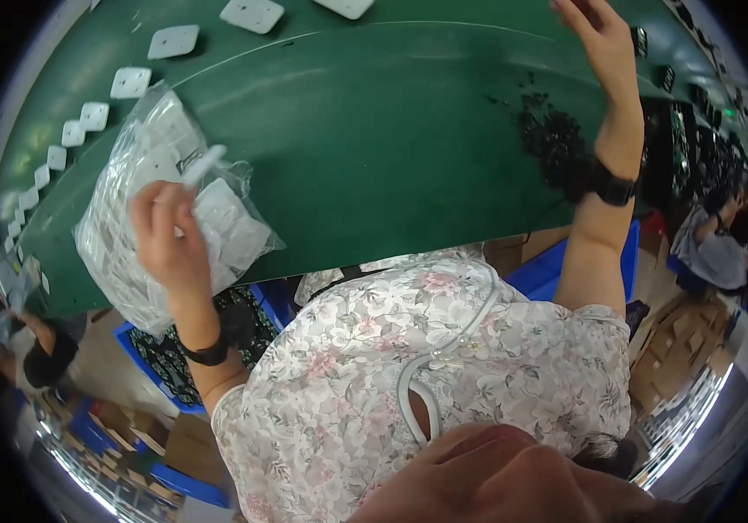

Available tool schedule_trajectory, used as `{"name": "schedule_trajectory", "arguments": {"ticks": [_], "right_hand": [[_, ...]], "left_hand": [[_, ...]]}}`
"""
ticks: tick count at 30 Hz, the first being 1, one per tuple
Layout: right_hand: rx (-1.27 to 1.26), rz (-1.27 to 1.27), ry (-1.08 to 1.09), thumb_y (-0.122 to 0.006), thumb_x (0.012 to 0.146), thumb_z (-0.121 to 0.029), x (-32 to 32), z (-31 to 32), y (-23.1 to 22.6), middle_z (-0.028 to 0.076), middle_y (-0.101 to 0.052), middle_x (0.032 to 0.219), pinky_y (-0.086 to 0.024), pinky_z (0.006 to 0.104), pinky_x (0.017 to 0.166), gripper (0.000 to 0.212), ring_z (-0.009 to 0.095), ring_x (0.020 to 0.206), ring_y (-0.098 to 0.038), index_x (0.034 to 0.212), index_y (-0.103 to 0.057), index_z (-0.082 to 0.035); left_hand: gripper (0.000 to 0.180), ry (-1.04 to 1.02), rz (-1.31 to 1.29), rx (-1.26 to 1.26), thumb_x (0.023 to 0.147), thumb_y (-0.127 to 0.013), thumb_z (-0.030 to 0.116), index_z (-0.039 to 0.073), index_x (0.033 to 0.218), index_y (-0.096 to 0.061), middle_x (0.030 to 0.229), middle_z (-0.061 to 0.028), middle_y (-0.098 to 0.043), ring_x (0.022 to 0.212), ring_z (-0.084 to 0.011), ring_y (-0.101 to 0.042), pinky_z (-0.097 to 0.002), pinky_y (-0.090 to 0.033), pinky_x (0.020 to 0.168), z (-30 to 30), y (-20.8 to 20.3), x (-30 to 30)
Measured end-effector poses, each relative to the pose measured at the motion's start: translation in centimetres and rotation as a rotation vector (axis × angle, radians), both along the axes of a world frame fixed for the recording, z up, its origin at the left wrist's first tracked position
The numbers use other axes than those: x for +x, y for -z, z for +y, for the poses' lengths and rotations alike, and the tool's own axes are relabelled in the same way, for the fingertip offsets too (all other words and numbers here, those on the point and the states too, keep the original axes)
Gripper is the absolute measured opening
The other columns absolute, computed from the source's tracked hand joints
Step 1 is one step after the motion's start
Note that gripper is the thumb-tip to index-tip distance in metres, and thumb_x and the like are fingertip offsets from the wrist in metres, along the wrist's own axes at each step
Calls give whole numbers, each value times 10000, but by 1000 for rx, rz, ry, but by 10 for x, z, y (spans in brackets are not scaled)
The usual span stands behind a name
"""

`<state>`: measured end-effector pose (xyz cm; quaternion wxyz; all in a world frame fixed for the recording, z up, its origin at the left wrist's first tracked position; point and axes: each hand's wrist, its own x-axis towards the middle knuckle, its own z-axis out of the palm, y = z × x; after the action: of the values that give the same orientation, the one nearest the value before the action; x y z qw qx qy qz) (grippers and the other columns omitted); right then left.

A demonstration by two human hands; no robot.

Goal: The person is picking up small black electronic components and placing them into white plastic enclosures on a factory assembly line.

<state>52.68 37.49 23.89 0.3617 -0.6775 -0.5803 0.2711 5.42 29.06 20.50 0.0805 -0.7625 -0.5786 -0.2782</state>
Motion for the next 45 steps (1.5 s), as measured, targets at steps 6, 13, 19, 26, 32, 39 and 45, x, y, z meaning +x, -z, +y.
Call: {"name": "schedule_trajectory", "arguments": {"ticks": [6, 13, 19, 26, 32, 39, 45], "right_hand": [[93, -204, 68, -669, 838, -121, 11, -79, 58, 3, -646, 871, -458, 215, 717, 167, 76, 785, -572, 984, -676, -41], [158, -491, 140, -675, 802, -141, -7, -59, 108, 60, -557, 810, -472, 305, 660, 144, 192, 687, -564, 873, -605, -38], [260, -719, 57, -603, 831, -102, -11, -59, 113, 71, -528, 857, -469, 393, 706, 75, 283, 863, -546, 866, -547, -67], [321, -863, 56, -570, 797, -9, -18, -46, 125, 100, -518, 861, -481, 389, 728, 113, 302, 851, -545, 895, -526, -46], [361, -894, -28, -594, 787, -34, -8, -45, 122, 93, -527, 861, -493, 365, 702, 121, 281, 841, -556, 887, -527, -50], [377, -499, 75, -599, 826, -55, -33, -49, 106, 67, -585, 825, -484, 305, 662, 78, 208, 720, -580, 893, -565, -32], [-62, 507, -254, -617, 876, -45, -121, -84, 68, 20, -606, 924, -457, 202, 718, 157, 73, 817, -559, 1026, -621, 2]], "left_hand": [[158, 349, -349, -412, 796, -650, -16, 9, 928, -567, 1038, -147, -588, 853, -281, -611, -344, -503, 714, -1, 38, 65], [212, 226, -456, -345, 818, -637, 6, -14, 1006, -542, 1114, -166, -549, 932, -295, -582, -346, -485, 787, 6, 66, 76], [328, 229, -218, -536, 826, -614, -6, 51, 1147, -582, 949, -108, -571, 736, -224, -586, -298, -481, 639, 9, 45, 71], [206, 416, -707, -732, 863, -574, -22, 40, 1048, -642, 880, -59, -553, 558, -84, -528, -196, -394, 489, 7, 47, 102], [151, 543, -849, -800, 901, -545, -1, 29, 1002, -652, 859, -54, -571, 532, -80, -548, -200, -418, 478, 9, 49, 142], [162, 519, -908, -769, 878, -565, -32, 31, 1002, -648, 860, -56, -564, 548, -87, -570, -197, -420, 450, 6, 58, 148], [246, 397, -1035, -764, 846, -592, -39, 52, 1072, -632, 839, -50, -546, 549, -93, -576, -208, -427, 440, 5, 42, 155]]}}
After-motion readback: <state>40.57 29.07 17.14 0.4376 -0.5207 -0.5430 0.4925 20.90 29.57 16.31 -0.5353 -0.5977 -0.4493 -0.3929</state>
